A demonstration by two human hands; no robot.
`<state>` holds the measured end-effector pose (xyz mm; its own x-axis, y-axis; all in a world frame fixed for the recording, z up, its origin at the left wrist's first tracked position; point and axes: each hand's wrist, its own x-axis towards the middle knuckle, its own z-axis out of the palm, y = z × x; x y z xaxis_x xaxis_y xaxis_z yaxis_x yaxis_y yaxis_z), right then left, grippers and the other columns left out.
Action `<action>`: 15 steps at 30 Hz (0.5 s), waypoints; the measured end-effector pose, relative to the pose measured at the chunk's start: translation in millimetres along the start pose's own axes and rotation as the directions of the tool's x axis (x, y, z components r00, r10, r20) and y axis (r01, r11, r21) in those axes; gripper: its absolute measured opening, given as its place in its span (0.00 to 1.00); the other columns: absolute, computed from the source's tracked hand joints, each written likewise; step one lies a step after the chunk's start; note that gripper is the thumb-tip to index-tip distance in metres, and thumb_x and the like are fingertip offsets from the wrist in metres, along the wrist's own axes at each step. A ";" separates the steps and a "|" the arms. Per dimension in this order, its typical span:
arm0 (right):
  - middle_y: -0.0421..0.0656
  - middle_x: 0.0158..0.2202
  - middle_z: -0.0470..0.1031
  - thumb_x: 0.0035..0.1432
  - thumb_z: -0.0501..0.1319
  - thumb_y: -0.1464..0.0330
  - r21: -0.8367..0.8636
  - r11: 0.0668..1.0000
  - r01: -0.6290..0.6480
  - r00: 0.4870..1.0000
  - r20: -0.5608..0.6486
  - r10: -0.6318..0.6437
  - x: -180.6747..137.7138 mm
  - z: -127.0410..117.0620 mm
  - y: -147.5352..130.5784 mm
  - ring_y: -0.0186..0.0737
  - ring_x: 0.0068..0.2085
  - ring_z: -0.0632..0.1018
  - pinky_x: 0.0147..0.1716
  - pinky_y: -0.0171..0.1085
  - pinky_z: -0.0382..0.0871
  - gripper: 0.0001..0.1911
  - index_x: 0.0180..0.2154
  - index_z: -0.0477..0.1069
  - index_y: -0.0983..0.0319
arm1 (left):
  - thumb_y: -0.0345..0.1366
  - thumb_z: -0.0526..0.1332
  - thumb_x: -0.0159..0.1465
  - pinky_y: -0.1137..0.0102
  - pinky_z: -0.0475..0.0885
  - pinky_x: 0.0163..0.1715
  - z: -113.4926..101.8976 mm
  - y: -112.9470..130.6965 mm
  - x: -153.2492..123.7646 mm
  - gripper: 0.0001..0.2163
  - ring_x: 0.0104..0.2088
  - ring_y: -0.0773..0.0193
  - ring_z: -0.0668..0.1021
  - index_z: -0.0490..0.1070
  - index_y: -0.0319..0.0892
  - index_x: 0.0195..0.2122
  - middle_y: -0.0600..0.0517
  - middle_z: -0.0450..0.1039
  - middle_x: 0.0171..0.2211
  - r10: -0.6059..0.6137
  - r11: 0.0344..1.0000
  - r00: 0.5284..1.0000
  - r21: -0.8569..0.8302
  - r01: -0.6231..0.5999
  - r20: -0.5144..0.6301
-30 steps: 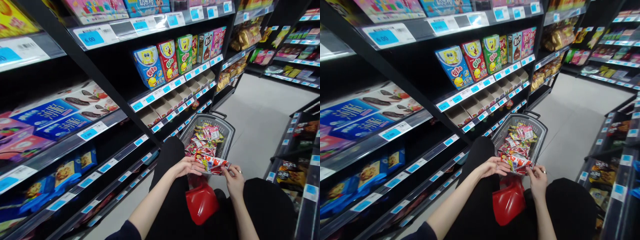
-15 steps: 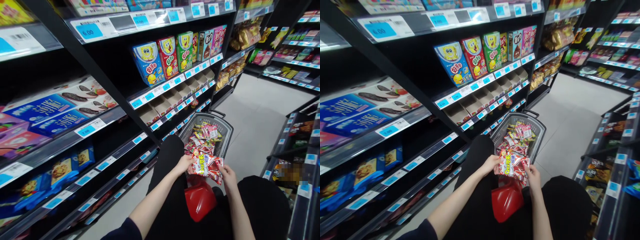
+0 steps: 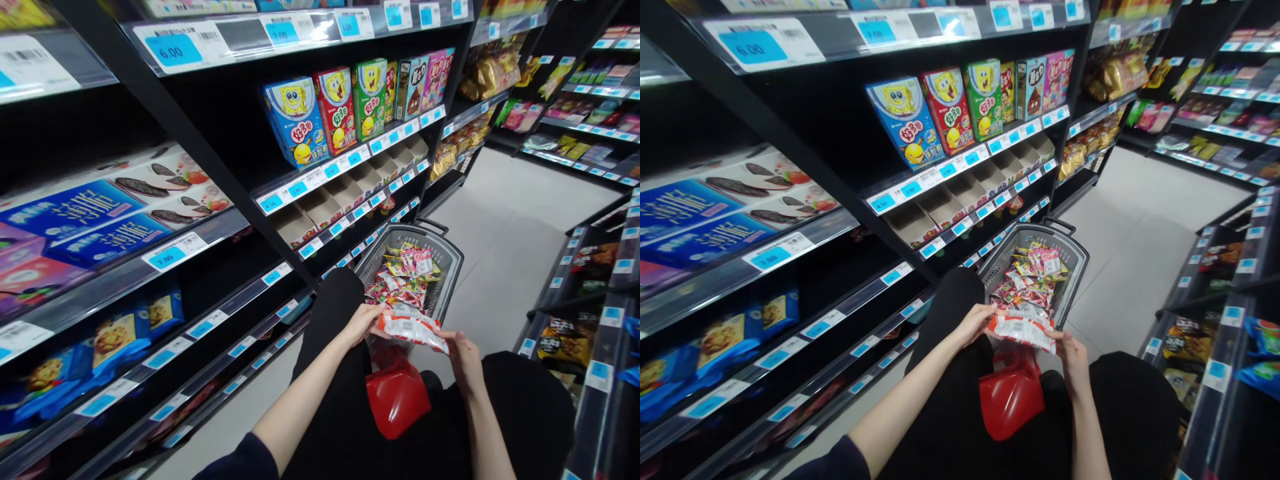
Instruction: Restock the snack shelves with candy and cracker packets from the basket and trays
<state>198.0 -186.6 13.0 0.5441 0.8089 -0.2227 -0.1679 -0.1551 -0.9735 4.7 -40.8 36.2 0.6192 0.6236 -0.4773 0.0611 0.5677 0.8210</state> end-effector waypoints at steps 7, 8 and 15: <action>0.42 0.24 0.79 0.45 0.69 0.58 -0.033 0.998 0.058 0.998 0.007 -0.058 -1.5 13.3 5.0 0.43 0.26 0.78 0.28 0.41 0.74 0.28 0.48 0.71 0.62 | 0.28 0.69 0.41 0.68 0.73 0.30 -2.7 -4.4 2.0 0.30 0.26 0.61 0.79 0.70 0.39 0.50 0.52 0.79 0.27 0.156 0.988 0.985 0.018 -0.155 -0.071; 0.43 0.25 0.80 0.46 0.68 0.58 -0.041 0.997 0.071 0.997 0.004 -0.071 -1.7 14.3 5.8 0.44 0.27 0.79 0.30 0.42 0.74 0.29 0.49 0.71 0.62 | 0.28 0.68 0.42 0.68 0.73 0.30 -2.6 -4.7 2.2 0.27 0.26 0.61 0.79 0.72 0.39 0.46 0.52 0.79 0.26 0.177 0.984 0.981 0.032 -0.175 -0.078; 0.48 0.35 0.77 0.43 0.67 0.61 -0.176 0.950 0.257 0.960 -0.062 -0.272 -0.3 13.3 8.0 0.53 0.46 0.75 0.50 0.52 0.66 0.07 0.22 0.79 0.58 | 0.30 0.71 0.43 0.62 0.70 0.48 -5.6 0.4 -0.1 0.05 0.48 0.51 0.76 0.75 0.39 0.17 0.43 0.78 0.43 0.356 0.931 0.929 0.128 -0.343 -0.099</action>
<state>185.5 -180.6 5.9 0.6192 0.7838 0.0473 0.1252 -0.0390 -0.9914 0.3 -37.6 34.8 0.5194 0.8349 -0.1822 -0.0557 0.2459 0.9677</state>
